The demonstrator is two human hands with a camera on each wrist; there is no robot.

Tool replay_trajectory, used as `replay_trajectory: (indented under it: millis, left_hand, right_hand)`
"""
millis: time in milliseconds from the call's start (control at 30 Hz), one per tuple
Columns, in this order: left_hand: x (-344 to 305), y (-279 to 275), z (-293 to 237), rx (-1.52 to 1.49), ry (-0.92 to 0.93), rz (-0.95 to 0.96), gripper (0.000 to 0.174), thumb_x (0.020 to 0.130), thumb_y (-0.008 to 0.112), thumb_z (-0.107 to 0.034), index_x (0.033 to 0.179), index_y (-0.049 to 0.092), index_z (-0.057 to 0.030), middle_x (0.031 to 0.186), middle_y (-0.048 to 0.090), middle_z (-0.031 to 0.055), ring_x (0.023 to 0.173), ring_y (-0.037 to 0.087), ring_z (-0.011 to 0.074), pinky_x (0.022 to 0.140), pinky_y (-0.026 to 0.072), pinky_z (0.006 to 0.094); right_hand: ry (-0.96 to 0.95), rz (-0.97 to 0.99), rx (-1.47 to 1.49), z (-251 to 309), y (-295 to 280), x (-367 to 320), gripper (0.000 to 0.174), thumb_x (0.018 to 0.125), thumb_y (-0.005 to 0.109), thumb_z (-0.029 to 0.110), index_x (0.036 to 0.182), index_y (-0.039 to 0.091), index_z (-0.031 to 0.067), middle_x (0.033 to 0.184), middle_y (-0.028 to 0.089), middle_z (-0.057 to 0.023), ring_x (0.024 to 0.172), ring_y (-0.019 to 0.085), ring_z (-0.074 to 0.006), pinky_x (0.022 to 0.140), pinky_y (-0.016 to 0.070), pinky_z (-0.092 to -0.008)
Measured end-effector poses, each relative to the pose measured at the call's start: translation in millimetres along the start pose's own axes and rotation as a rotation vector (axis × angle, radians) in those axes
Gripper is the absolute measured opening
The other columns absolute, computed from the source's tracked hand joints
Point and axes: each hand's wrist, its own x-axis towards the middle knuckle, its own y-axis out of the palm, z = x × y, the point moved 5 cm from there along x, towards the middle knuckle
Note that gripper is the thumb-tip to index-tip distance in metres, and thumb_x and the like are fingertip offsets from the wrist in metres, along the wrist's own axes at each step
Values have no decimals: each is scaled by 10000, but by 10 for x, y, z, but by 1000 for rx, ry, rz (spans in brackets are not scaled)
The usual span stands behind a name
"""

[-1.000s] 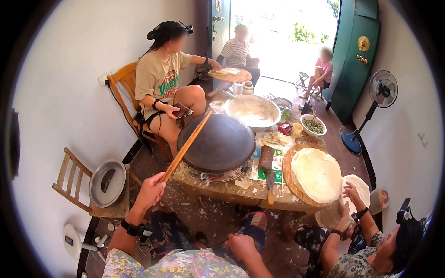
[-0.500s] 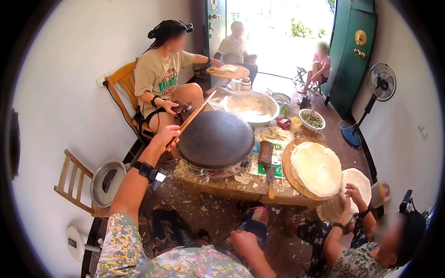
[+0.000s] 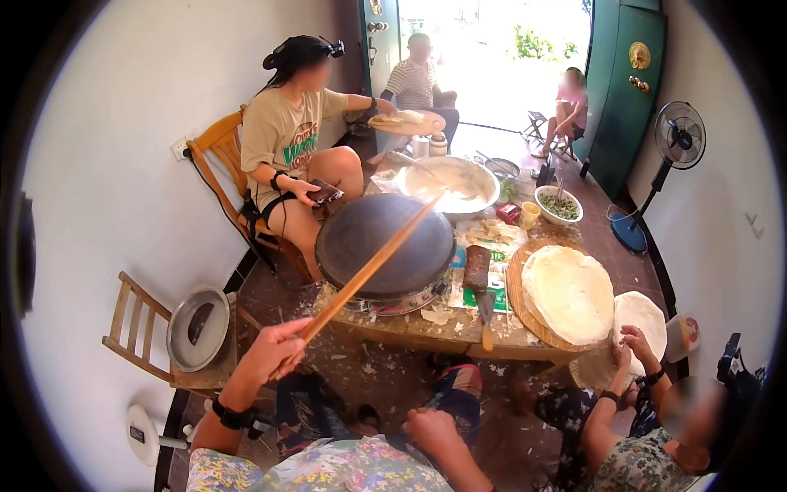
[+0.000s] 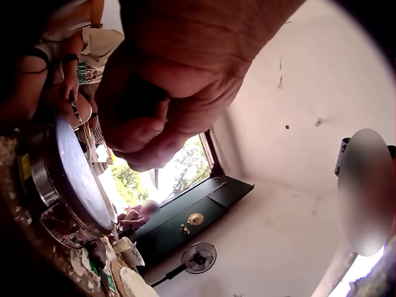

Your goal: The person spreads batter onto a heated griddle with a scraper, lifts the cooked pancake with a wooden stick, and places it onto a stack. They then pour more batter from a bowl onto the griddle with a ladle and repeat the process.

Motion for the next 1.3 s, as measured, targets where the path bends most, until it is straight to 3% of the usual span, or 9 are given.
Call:
replay_trajectory:
  millis: [233, 433, 867, 967, 1300]
  left_hand:
    - [-596, 187, 714, -204, -84, -38, 479, 922, 515, -58, 1394, 438, -31, 642, 517, 6, 424, 404, 38, 394, 314, 176]
    - [-793, 316, 1000, -300, -116, -123, 484, 892, 521, -60, 1369, 459, -8, 640, 530, 15, 389, 390, 40, 367, 293, 177]
    - [-955, 268, 1097, -380, -118, -181, 475, 900, 520, -40, 1370, 458, -10, 661, 531, 25, 416, 406, 47, 412, 346, 179]
    - [-968, 256, 1129, -359, -95, -208, 489, 880, 499, -67, 1368, 470, -33, 611, 526, -2, 389, 391, 33, 361, 282, 170]
    - [-1025, 201, 1165, -358, -74, -250, 473, 894, 501, -64, 1363, 465, -13, 610, 530, 9, 404, 409, 46, 377, 313, 174]
  right_hand:
    - [-26, -19, -21, 86, 11, 10, 211, 832, 602, 290, 882, 623, 86, 842, 670, -138, 794, 663, -345, 665, 529, -453]
    - [-104, -37, -9, 152, 68, -9, 165, 808, 616, 248, 855, 619, 90, 810, 660, -134, 766, 663, -337, 646, 532, -438]
    - [-128, -73, -80, 248, 164, -38, 184, 786, 646, 254, 820, 631, 74, 770, 667, -126, 741, 669, -311, 625, 534, -416]
    - [-125, -45, -111, 269, 170, -34, 213, 791, 659, 280, 807, 626, 71, 796, 669, -106, 764, 670, -288, 633, 534, -404]
    - [-123, -22, -128, 293, 166, -31, 228, 800, 654, 296, 815, 619, 71, 812, 670, -105, 777, 667, -290, 638, 532, -397]
